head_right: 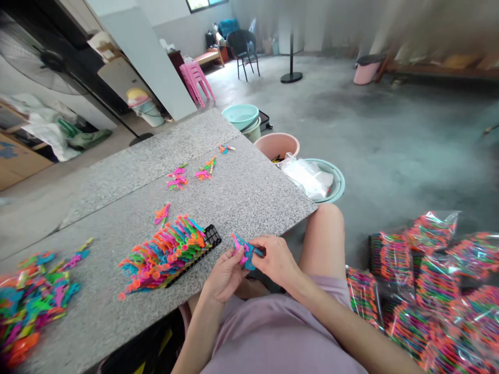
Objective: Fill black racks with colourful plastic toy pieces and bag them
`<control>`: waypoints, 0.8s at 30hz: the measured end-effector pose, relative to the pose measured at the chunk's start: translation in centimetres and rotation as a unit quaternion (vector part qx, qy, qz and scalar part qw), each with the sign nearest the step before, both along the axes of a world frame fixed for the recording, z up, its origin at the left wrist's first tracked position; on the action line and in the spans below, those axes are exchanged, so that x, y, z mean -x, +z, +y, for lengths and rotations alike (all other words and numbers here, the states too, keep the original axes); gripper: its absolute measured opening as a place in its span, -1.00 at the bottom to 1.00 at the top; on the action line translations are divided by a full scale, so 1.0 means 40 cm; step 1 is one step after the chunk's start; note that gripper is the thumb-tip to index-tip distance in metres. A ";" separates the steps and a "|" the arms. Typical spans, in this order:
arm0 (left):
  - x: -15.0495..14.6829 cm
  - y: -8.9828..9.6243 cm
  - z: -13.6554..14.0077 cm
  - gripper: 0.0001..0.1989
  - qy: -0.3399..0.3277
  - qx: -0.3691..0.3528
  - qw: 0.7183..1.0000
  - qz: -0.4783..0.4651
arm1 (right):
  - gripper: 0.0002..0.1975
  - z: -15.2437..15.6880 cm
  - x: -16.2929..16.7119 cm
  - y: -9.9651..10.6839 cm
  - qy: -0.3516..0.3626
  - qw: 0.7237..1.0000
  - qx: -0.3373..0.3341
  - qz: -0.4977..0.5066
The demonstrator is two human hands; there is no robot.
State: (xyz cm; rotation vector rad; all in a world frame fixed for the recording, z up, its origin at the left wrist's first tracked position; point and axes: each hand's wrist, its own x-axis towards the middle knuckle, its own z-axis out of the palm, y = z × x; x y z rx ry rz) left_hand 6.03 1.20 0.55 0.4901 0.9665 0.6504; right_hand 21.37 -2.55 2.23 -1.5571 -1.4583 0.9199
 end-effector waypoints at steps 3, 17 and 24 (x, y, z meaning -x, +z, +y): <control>0.000 0.002 -0.002 -0.61 -0.002 0.008 1.000 0.004 | -0.75 -0.003 0.000 0.000 0.002 1.000 -0.002 0.009; -0.027 -0.015 -0.020 -0.64 0.005 -0.103 0.993 0.057 | -0.75 -0.016 0.002 -0.009 -0.011 1.000 -0.004 0.013; -0.033 -0.031 -0.043 -0.63 0.027 -0.161 0.984 0.074 | -0.79 -0.019 0.007 -0.069 -0.051 0.988 0.029 0.143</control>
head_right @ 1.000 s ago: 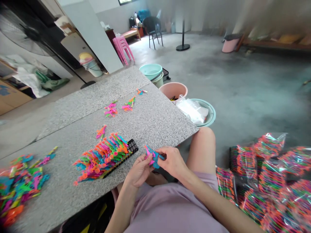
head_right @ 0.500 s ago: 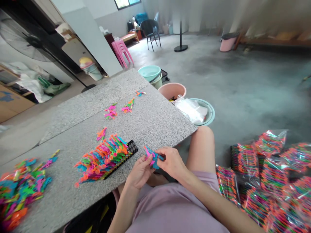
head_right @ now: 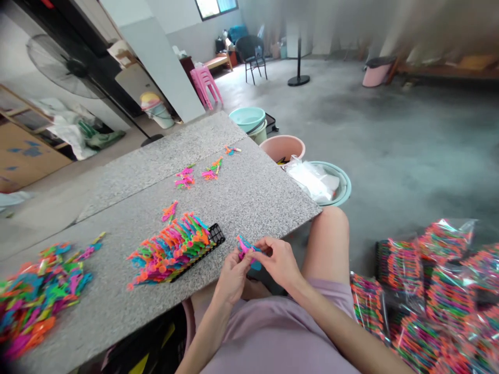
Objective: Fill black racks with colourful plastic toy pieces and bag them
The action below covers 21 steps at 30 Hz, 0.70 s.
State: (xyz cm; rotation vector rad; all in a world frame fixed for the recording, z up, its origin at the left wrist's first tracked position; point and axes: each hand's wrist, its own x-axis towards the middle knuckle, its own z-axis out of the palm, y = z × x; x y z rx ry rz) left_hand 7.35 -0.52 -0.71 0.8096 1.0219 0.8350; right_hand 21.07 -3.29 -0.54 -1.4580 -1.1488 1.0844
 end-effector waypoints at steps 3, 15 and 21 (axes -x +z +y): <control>-0.004 -0.005 -0.014 -0.62 0.001 -0.012 1.000 0.005 | -0.78 -0.003 0.001 -0.034 0.013 0.999 -0.009 0.037; 0.084 0.024 0.051 -0.65 -0.013 -0.156 0.980 0.120 | -0.79 0.063 -0.014 -0.037 0.225 0.973 -0.006 -0.051; 0.243 0.174 0.108 -0.66 0.012 -0.459 0.721 0.518 | -0.85 0.165 0.000 -0.057 0.152 0.967 -0.054 -0.197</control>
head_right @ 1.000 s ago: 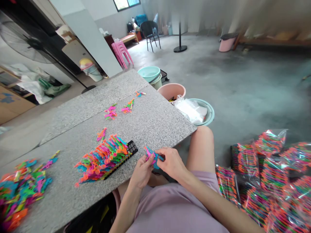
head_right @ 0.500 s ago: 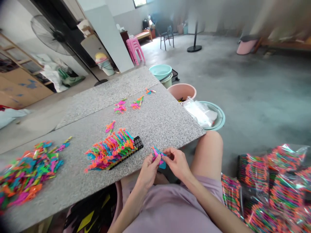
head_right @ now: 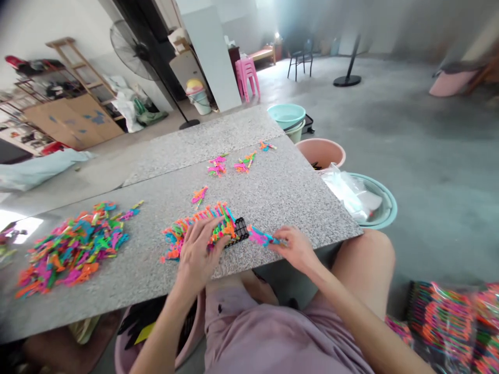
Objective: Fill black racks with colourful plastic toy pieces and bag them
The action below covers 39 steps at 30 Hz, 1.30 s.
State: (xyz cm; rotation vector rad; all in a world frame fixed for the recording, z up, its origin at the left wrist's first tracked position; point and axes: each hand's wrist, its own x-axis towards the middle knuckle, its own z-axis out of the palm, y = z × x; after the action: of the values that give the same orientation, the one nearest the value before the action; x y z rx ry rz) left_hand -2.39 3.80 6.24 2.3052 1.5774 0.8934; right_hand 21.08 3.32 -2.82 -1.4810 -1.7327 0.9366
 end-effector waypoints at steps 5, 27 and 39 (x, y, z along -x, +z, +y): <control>0.044 -0.017 0.083 -0.70 -0.095 0.014 0.969 0.228 | -0.87 0.089 0.103 -0.044 -0.081 0.994 0.073 0.028; 0.063 -0.042 0.093 -0.41 -0.127 0.042 0.960 0.244 | -0.72 0.146 0.304 -0.039 0.109 0.952 0.016 -0.285; 0.071 -0.065 0.087 -0.73 -0.107 -0.014 0.956 0.271 | -0.73 0.464 0.188 0.024 0.129 0.943 -0.077 -0.296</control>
State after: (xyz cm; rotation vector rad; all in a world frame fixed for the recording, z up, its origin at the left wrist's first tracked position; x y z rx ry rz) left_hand -5.21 7.27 3.64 2.8341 1.4429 0.2353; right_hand 13.55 21.88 -1.84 -1.5546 -2.4175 0.4752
